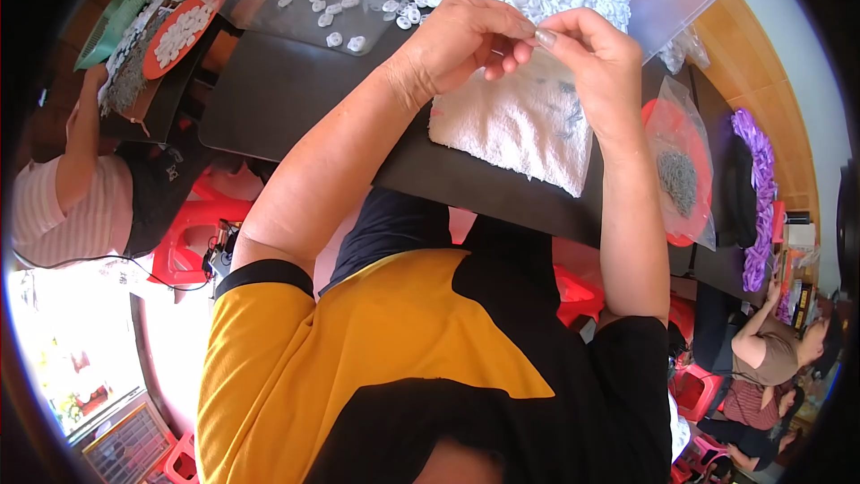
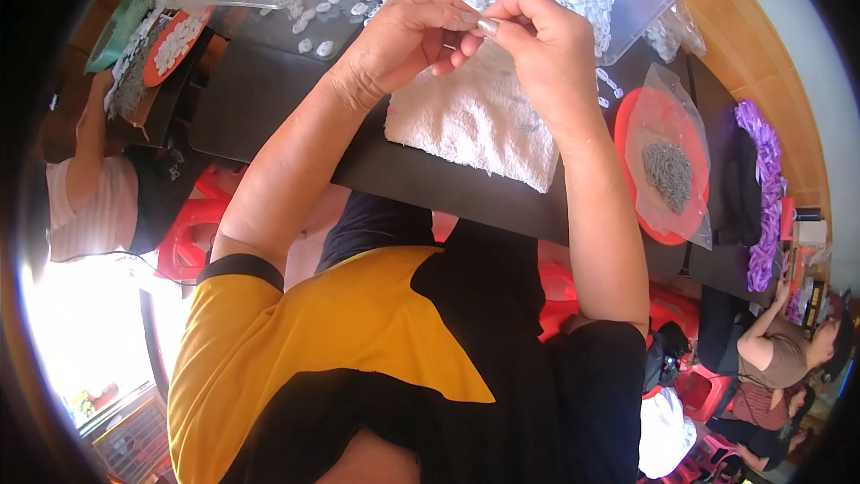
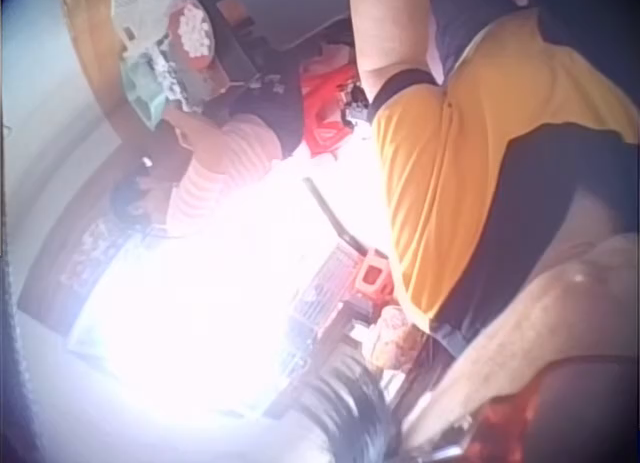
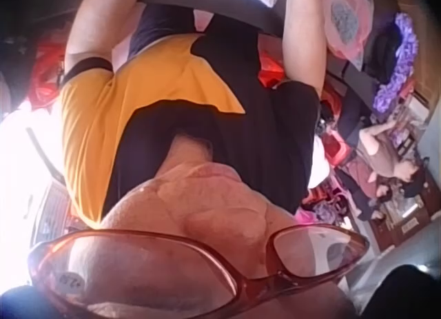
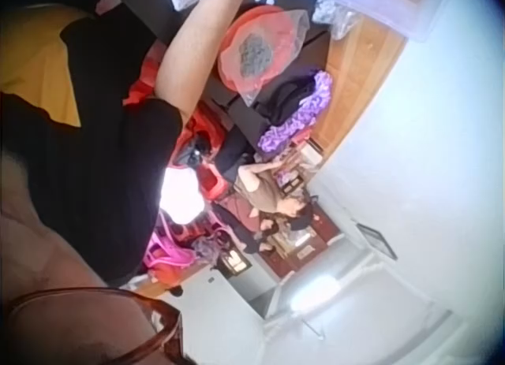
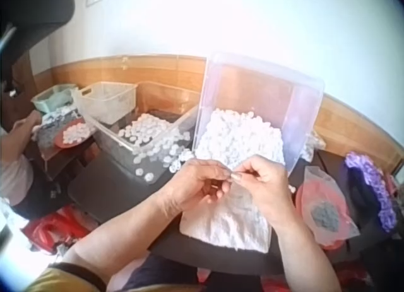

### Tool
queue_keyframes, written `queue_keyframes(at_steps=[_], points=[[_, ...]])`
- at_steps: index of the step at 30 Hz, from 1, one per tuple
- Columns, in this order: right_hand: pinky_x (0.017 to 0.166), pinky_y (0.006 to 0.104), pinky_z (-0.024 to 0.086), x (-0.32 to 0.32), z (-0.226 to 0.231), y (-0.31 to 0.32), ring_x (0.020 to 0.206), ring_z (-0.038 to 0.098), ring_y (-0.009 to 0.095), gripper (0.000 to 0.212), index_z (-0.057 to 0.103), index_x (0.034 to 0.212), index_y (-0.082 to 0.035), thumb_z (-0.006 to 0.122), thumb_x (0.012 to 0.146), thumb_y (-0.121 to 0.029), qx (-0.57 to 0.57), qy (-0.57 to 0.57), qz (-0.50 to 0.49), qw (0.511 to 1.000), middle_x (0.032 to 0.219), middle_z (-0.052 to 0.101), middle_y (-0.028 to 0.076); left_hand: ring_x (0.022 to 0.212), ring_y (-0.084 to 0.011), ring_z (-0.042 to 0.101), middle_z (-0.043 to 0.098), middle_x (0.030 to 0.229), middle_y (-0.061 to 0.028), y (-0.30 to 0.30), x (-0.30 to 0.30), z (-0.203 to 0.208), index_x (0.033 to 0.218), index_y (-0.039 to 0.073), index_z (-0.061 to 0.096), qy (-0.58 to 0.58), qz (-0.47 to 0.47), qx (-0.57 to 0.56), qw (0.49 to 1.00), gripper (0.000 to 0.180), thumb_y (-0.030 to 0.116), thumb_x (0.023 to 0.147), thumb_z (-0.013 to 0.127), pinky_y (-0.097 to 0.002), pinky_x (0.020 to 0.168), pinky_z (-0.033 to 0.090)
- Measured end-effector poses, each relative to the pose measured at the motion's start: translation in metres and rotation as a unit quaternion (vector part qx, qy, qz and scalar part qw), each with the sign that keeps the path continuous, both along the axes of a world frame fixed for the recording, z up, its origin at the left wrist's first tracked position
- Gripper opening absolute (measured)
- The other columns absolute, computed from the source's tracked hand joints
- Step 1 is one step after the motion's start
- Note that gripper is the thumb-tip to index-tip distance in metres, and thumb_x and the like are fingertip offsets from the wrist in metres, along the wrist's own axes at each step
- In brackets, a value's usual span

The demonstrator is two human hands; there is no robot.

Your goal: Inspecting small white plastic components for defects at a workbench.

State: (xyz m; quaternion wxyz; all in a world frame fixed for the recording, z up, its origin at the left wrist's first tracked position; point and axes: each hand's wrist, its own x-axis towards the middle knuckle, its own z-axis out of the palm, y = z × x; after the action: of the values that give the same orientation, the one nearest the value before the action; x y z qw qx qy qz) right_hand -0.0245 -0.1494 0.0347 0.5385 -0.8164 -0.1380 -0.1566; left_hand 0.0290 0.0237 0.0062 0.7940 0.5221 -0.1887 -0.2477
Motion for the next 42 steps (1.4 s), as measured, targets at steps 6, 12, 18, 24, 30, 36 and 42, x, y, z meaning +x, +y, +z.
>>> queue_keyframes(at_steps=[6,12,18,24,30,36,42], points=[[0.071,0.0250,0.050,0.004,-0.011,0.004,0.073,0.064,0.012,0.009,0.065,0.090,0.001,0.061,0.082,0.004,-0.024,-0.052,-0.015,0.998,0.079,0.068,0.005,0.054,-0.0152,0.056,0.063,0.068,-0.0107,-0.001,0.004,-0.004,0.078,-0.004,0.066,0.023,0.035,0.008,0.999,0.014,0.008,0.083,0.062,-0.0263,0.045,0.041],[0.069,0.0260,0.050,0.008,-0.016,0.000,0.075,0.064,0.014,0.014,0.065,0.092,0.001,0.060,0.081,0.005,-0.087,-0.123,-0.010,0.988,0.082,0.068,0.008,0.053,-0.0134,0.055,0.061,0.066,-0.0097,-0.002,-0.002,0.000,0.075,-0.003,0.065,0.006,0.068,0.018,0.998,0.013,0.008,0.081,0.063,-0.0253,0.045,0.040],[0.068,0.0233,0.047,0.013,-0.033,-0.010,0.072,0.058,0.010,0.010,0.064,0.094,0.001,0.060,0.084,0.001,0.056,0.003,-0.008,0.998,0.078,0.064,0.002,0.056,-0.0112,0.055,0.062,0.066,-0.0057,-0.003,0.004,-0.004,0.074,-0.001,0.066,-0.083,0.184,0.139,0.969,0.013,0.010,0.078,0.066,-0.0252,0.050,0.042],[0.066,0.0229,0.044,0.010,-0.022,-0.017,0.071,0.055,0.008,0.008,0.063,0.094,0.000,0.061,0.087,-0.004,0.097,0.071,-0.029,0.992,0.076,0.061,0.000,0.064,-0.0065,0.055,0.063,0.069,0.0012,-0.008,-0.002,-0.014,0.087,0.002,0.071,-0.291,0.242,0.288,0.880,0.016,0.017,0.082,0.069,-0.0219,0.058,0.045],[0.065,0.0231,0.044,0.009,-0.026,-0.013,0.070,0.055,0.009,0.007,0.062,0.090,0.000,0.062,0.087,-0.006,0.079,0.082,0.005,0.993,0.075,0.060,0.000,0.063,-0.0099,0.057,0.064,0.074,-0.0054,-0.008,-0.009,0.003,0.091,-0.002,0.067,-0.036,0.071,0.142,0.987,0.016,0.013,0.089,0.061,-0.0225,0.051,0.043],[0.064,0.0265,0.047,0.004,-0.030,-0.009,0.070,0.060,0.012,0.007,0.062,0.091,0.000,0.061,0.084,0.001,-0.031,-0.031,-0.012,0.999,0.077,0.065,0.006,0.057,-0.0120,0.056,0.063,0.073,-0.0098,-0.006,-0.008,0.003,0.088,-0.005,0.064,0.040,0.054,0.087,0.994,0.016,0.010,0.089,0.059,-0.0229,0.045,0.040],[0.066,0.0269,0.049,0.006,-0.032,-0.006,0.072,0.064,0.014,0.013,0.062,0.093,0.000,0.060,0.082,0.006,-0.026,-0.063,-0.005,0.998,0.078,0.067,0.007,0.056,-0.0116,0.055,0.061,0.071,-0.0088,-0.006,-0.005,-0.001,0.087,-0.005,0.064,0.050,0.075,0.077,0.993,0.013,0.008,0.086,0.060,-0.0225,0.044,0.039]])
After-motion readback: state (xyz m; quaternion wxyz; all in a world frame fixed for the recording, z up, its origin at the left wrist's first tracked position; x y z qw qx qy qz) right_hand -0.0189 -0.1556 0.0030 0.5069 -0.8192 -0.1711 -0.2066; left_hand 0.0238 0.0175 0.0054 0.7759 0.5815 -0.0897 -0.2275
